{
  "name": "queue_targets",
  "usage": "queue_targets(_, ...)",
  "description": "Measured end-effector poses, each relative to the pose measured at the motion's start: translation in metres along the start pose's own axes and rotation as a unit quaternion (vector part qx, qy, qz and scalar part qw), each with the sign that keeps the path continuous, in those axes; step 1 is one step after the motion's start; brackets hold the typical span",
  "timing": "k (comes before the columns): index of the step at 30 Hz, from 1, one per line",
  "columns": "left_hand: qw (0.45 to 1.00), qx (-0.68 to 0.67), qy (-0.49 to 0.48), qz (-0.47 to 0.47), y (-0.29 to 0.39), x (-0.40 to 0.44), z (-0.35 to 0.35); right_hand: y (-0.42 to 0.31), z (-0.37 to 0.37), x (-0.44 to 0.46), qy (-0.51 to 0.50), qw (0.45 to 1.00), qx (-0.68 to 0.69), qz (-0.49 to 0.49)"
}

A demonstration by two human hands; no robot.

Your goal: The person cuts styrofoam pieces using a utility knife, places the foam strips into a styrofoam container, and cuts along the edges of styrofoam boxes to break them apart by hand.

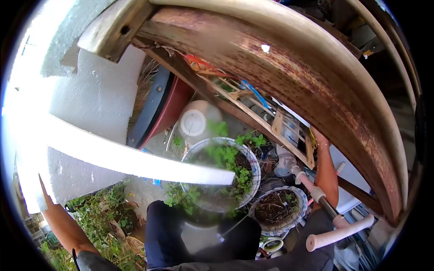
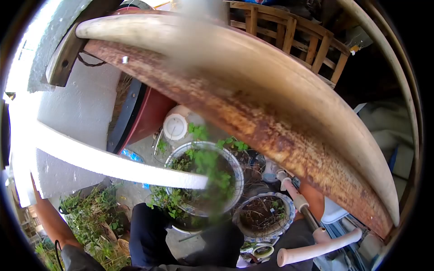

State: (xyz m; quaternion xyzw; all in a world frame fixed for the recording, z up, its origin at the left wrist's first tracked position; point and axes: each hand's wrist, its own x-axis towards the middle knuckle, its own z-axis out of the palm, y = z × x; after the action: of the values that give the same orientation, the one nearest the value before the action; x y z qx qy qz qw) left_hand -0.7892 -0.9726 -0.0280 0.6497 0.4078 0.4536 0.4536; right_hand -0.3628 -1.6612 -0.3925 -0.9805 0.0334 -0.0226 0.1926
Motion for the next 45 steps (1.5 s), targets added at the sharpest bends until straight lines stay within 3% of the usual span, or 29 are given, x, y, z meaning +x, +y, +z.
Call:
queue_targets(6,0.999,-0.025,-0.029,-0.004,0.018,0.042,0.021,0.011,-0.071,-0.089,0.064,0.995,0.078,0.018)
queue_targets(10,0.998,-0.052,-0.038,-0.026,0.039,0.063,0.025,-0.013,-0.144,-0.172,0.096,0.940,0.310,0.102)
queue_targets(12,0.995,-0.080,-0.044,-0.037,0.046,0.076,0.033,-0.015,-0.170,-0.223,0.106,0.948,0.271,0.127)
queue_targets(14,0.991,-0.108,-0.048,-0.054,0.052,0.087,0.034,-0.003,-0.199,-0.277,0.069,0.986,0.100,0.113)
queue_targets(15,0.989,-0.124,-0.054,-0.064,0.054,0.092,0.035,-0.052,-0.210,-0.293,0.137,0.945,0.238,0.178)
queue_targets(18,0.972,-0.169,-0.105,-0.123,0.054,0.109,0.025,-0.048,-0.242,-0.381,0.047,0.934,0.220,0.278)
queue_targets(21,0.961,-0.203,-0.109,-0.152,0.068,0.093,0.046,-0.065,-0.275,-0.468,0.023,0.935,0.259,0.243)
queue_targets(23,0.946,-0.260,-0.099,-0.169,0.068,0.093,0.046,-0.098,-0.303,-0.506,-0.048,0.907,0.305,0.286)
queue_targets(25,0.936,-0.282,-0.120,-0.173,0.075,0.091,0.048,-0.131,-0.324,-0.521,-0.151,0.898,0.332,0.246)
queue_targets(27,0.922,-0.315,-0.125,-0.189,0.077,0.095,0.039,-0.160,-0.332,-0.517,-0.241,0.899,0.308,0.198)
queue_targets(29,0.917,-0.332,-0.083,-0.205,0.090,0.098,0.029,-0.214,-0.334,-0.476,-0.360,0.863,0.315,0.163)
queue_targets(30,0.913,-0.347,-0.085,-0.197,0.099,0.097,0.023,-0.251,-0.334,-0.443,-0.366,0.888,0.275,0.036)
queue_targets(32,0.914,-0.355,-0.080,-0.179,0.122,0.090,0.006,-0.316,-0.322,-0.381,-0.415,0.878,0.227,-0.067)
queue_targets(35,0.921,-0.345,-0.069,-0.166,0.150,0.081,-0.027,-0.382,-0.264,-0.289,-0.450,0.870,0.155,-0.126)
queue_targets(37,0.924,-0.330,-0.064,-0.184,0.157,0.076,-0.071,-0.411,-0.213,-0.236,-0.452,0.844,0.196,-0.212)
queue_targets(39,0.940,-0.281,-0.060,-0.185,0.172,0.061,-0.120,-0.437,-0.179,-0.199,-0.442,0.856,0.150,-0.220)
queue_targets(44,0.969,-0.161,-0.028,-0.187,0.167,0.042,-0.236,-0.484,-0.152,-0.158,-0.488,0.797,0.158,-0.320)
queue_targets(45,0.971,-0.140,-0.021,-0.193,0.161,0.039,-0.260,-0.507,-0.172,-0.162,-0.521,0.788,0.131,-0.300)
